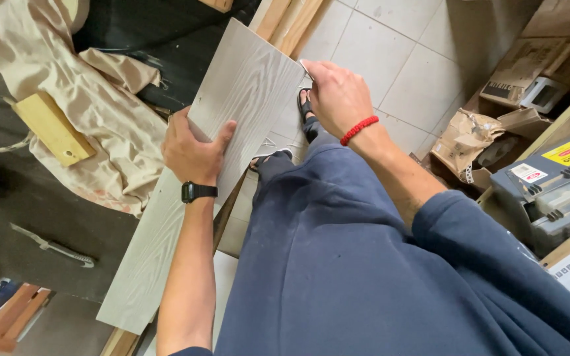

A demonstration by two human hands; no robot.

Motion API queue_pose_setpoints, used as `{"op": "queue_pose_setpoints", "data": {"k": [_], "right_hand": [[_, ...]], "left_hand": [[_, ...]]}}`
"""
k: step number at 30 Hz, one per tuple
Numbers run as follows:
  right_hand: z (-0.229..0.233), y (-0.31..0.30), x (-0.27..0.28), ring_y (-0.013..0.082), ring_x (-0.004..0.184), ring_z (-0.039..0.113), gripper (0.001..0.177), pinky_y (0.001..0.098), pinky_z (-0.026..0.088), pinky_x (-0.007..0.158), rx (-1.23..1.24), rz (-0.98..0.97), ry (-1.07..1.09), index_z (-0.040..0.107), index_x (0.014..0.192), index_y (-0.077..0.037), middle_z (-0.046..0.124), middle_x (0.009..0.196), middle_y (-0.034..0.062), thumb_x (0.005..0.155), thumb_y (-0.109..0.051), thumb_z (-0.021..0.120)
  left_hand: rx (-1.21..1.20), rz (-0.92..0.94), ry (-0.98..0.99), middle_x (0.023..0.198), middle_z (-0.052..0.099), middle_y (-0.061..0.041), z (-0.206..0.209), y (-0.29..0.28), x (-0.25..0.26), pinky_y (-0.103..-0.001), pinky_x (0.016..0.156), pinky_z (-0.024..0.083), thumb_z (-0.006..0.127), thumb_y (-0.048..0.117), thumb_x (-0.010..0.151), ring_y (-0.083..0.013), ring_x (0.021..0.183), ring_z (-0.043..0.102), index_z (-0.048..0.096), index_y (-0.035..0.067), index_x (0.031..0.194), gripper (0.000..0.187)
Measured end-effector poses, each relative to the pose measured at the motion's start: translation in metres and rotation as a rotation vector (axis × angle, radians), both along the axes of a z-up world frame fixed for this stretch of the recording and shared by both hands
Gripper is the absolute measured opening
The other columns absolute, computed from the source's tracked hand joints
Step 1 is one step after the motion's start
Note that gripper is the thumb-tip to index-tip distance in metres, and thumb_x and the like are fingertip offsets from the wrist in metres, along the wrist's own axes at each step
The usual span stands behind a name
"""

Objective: Trimming the edges of a laminated board with a utility knife and sanding the edges with a sanding disc

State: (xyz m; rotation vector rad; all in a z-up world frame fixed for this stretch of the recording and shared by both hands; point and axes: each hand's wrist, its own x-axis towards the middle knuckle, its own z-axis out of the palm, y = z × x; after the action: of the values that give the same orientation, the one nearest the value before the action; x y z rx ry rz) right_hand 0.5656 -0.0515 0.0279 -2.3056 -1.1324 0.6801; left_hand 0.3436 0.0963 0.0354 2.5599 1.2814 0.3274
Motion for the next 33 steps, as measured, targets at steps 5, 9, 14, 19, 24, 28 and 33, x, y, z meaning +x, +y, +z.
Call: {"op": "queue_pose_setpoints", "data": {"k": [5, 9, 14, 19, 24, 28, 33], "right_hand": [[-0.007, 0.001, 0.0, 0.0401, 0.075, 0.065, 0.037, 0.0523, 0.05, 0.055, -0.04, 0.01, -0.024, 0.066, 0.121, -0.01, 0.071, 0.101, 0.0104, 0.087, -0.007, 0.052], [0.007, -0.002, 0.002, 0.0405, 0.066, 0.061, 0.039, 0.0504, 0.047, 0.049, -0.05, 0.05, -0.016, 0.066, 0.119, -0.005, 0.07, 0.092, 0.015, 0.086, 0.001, 0.046], [-0.012, 0.0, -0.001, 0.0385, 0.079, 0.066, 0.04, 0.0501, 0.052, 0.056, -0.048, 0.02, -0.034, 0.063, 0.127, -0.008, 0.071, 0.111, 0.0104, 0.088, -0.005, 0.054], [-0.001, -0.004, -0.001, 0.0389, 0.073, 0.065, 0.039, 0.0495, 0.05, 0.051, -0.029, 0.01, -0.009, 0.062, 0.126, -0.009, 0.071, 0.11, 0.0102, 0.09, -0.003, 0.046], [0.008, -0.006, -0.004, 0.0387, 0.076, 0.065, 0.041, 0.0501, 0.051, 0.052, -0.029, -0.013, 0.005, 0.062, 0.127, -0.011, 0.072, 0.109, 0.0098, 0.09, -0.003, 0.048], [0.003, -0.006, -0.01, 0.0381, 0.085, 0.066, 0.044, 0.0531, 0.053, 0.06, -0.016, -0.062, 0.005, 0.057, 0.132, -0.013, 0.067, 0.121, 0.0077, 0.089, -0.006, 0.052], [0.002, -0.013, -0.023, 0.0353, 0.08, 0.069, 0.039, 0.05, 0.054, 0.051, -0.021, -0.079, -0.064, 0.051, 0.138, -0.013, 0.064, 0.134, 0.0041, 0.099, -0.02, 0.048]], "left_hand": [[0.032, -0.005, -0.002, 0.093, 0.065, -0.007, -0.001, -0.001, 0.001, -0.048, 0.069, 0.049, 0.056, 0.08, 0.078, -0.0319, 0.084, 0.065, 0.059, 0.007, 0.104, 0.077], [-0.004, 0.012, 0.008, 0.094, 0.065, -0.007, -0.001, 0.0, 0.001, -0.049, 0.071, 0.048, 0.057, 0.079, 0.077, -0.0321, 0.085, 0.065, 0.06, 0.008, 0.104, 0.077], [0.008, -0.006, -0.009, 0.093, 0.065, -0.007, -0.001, 0.001, 0.001, -0.049, 0.069, 0.048, 0.057, 0.079, 0.077, -0.0318, 0.083, 0.065, 0.06, 0.007, 0.104, 0.077], [-0.001, -0.001, -0.001, 0.093, 0.065, -0.008, -0.002, 0.001, 0.0, -0.048, 0.07, 0.048, 0.058, 0.079, 0.077, -0.0318, 0.084, 0.065, 0.06, 0.007, 0.104, 0.077], [0.012, 0.0, 0.004, 0.092, 0.065, -0.007, -0.003, 0.001, 0.0, -0.048, 0.071, 0.049, 0.059, 0.079, 0.076, -0.0321, 0.084, 0.065, 0.059, 0.008, 0.103, 0.076], [0.016, 0.0, 0.017, 0.093, 0.065, -0.007, -0.004, -0.002, 0.0, -0.048, 0.07, 0.048, 0.055, 0.081, 0.076, -0.0319, 0.084, 0.065, 0.06, 0.008, 0.104, 0.078], [0.024, -0.006, 0.015, 0.093, 0.065, -0.006, -0.004, -0.001, 0.001, -0.048, 0.07, 0.049, 0.053, 0.081, 0.078, -0.0311, 0.084, 0.065, 0.06, 0.007, 0.104, 0.078]]}}
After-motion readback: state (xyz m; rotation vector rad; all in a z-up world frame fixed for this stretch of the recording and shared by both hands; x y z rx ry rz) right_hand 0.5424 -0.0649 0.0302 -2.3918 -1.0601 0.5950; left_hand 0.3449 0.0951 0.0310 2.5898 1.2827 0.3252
